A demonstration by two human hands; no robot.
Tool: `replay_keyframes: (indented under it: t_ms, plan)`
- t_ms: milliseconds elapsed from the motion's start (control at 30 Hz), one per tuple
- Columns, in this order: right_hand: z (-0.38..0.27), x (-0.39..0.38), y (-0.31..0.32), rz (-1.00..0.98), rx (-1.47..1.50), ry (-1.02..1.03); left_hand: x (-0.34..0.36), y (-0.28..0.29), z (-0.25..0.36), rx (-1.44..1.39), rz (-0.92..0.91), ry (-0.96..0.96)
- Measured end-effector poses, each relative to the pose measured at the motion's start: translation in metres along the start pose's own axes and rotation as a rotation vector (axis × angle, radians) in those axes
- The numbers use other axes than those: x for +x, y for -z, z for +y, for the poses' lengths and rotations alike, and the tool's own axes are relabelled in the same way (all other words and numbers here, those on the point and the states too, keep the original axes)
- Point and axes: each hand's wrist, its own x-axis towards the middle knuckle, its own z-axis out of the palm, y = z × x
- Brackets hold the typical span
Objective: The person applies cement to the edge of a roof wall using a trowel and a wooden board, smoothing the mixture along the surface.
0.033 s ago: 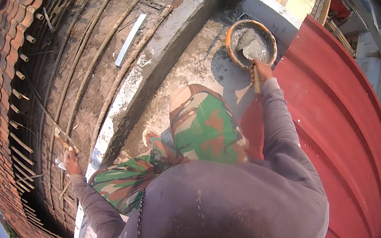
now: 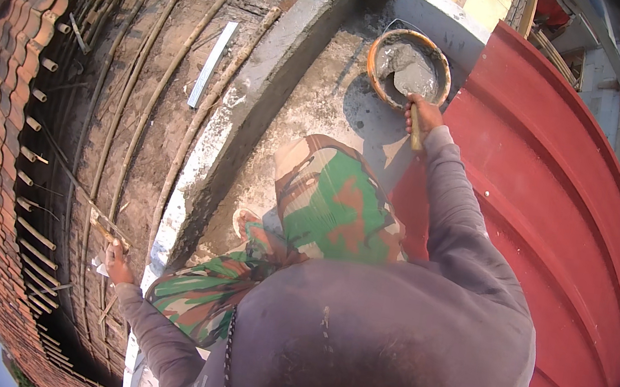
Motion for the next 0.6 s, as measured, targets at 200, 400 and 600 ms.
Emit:
replay_keyframes:
  t_ms: [200, 400, 600]
  plan:
    - [-0.003, -0.018, -0.035, 0.053, 0.224, 0.134, 0.0, 0.007, -0.01, -0.054, 0.008, 0.112]
    - [-0.051, -0.025, -0.118, -0.003, 0.571, 0.402, 0.001, 0.039, -0.045, 0.179, -0.076, 0.01]
    - [-0.036, 0.059, -0.227, 0.665, -0.014, 0.72, 0.004, 0.039, -0.048, 0.299, -0.064, 0.088]
